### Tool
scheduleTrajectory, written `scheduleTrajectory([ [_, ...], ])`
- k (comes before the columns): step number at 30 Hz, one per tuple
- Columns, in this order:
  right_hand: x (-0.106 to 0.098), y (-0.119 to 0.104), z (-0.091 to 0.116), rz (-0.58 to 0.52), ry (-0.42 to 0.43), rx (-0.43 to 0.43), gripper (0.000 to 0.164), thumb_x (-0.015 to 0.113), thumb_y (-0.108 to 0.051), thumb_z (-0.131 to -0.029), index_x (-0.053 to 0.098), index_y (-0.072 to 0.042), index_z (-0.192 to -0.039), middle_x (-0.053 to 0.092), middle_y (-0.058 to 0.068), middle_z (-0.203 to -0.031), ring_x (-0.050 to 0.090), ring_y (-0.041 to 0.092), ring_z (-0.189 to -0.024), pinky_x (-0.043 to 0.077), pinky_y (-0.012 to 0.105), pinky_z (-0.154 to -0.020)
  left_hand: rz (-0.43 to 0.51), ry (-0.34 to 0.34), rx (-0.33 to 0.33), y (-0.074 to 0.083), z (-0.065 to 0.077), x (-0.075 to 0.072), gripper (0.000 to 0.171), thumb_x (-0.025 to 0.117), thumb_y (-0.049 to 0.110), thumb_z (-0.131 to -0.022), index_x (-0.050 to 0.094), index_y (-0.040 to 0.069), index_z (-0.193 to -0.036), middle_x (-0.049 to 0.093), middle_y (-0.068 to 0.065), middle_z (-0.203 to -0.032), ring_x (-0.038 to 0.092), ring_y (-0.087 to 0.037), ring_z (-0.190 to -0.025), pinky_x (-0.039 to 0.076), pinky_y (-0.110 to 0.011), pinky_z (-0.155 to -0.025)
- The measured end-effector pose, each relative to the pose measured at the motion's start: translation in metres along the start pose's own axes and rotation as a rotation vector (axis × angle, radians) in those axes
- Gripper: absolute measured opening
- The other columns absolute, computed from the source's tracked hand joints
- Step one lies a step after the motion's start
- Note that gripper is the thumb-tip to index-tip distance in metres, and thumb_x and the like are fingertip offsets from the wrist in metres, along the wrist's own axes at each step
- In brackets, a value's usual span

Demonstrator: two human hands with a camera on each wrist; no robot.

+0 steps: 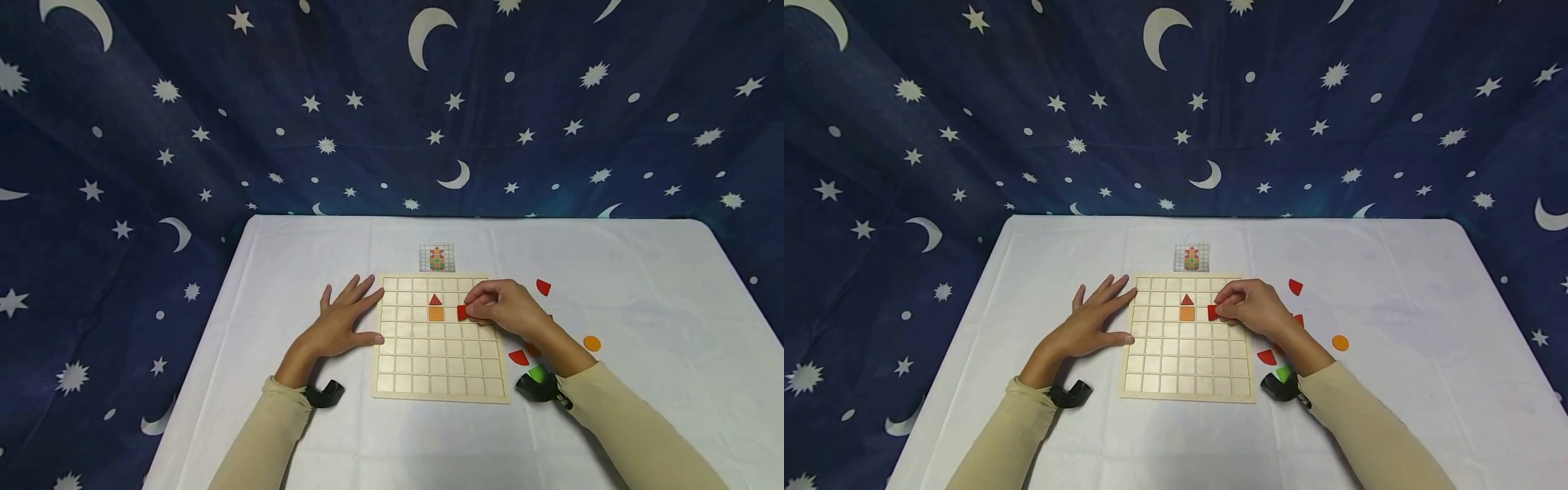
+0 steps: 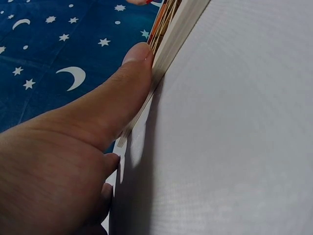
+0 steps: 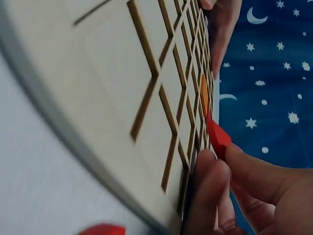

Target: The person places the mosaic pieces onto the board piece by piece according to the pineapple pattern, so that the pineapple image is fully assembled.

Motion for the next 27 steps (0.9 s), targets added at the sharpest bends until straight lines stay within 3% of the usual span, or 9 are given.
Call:
scheduleTrajectory([
  [6,0.008,-0.008,-0.005,0.066,0.036,-0.031,0.008,0.081,-0.02,-0.087,0.078,-0.016,-0.093,0.07,0.001,-0.076,0.06,0.018,-0.068,0.048,0.029,-0.06,-0.006,-0.002,-0.001,-0.001,-0.001,0.0,0.093,0.079,0.052,-0.085,0.035,0.022,-0.161,0.018,-0.006,-0.172,0.006,-0.034,-0.161,-0.008,-0.073,-0.117],
  [19,0.018,-0.017,-0.007,0.213,0.118,-0.154,0.005,0.079,-0.019,-0.084,0.08,-0.014,-0.084,0.068,-0.007,-0.068,0.059,0.014,-0.07,0.047,0.031,-0.066,-0.014,0.001,-0.01,0.0,0.0,0.0,0.093,0.079,0.052,-0.085,0.035,0.022,-0.161,0.019,-0.005,-0.172,0.006,-0.033,-0.161,-0.007,-0.074,-0.117],
  [27,0.019,-0.023,-0.005,0.284,0.097,-0.177,0.005,0.075,-0.014,-0.088,0.077,-0.018,-0.084,0.065,-0.006,-0.068,0.056,0.014,-0.067,0.045,0.031,-0.067,-0.011,-0.004,-0.013,-0.001,-0.001,0.001,0.094,0.079,0.053,-0.085,0.034,0.023,-0.161,0.017,-0.004,-0.173,0.005,-0.032,-0.161,-0.008,-0.073,-0.117],
])
Point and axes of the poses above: each hand's wrist, its own z-axis away from the middle knuckle, its own x-axis out of the palm, y = z × x, the point moved 3 cm from there along -z, towards the middle knuckle
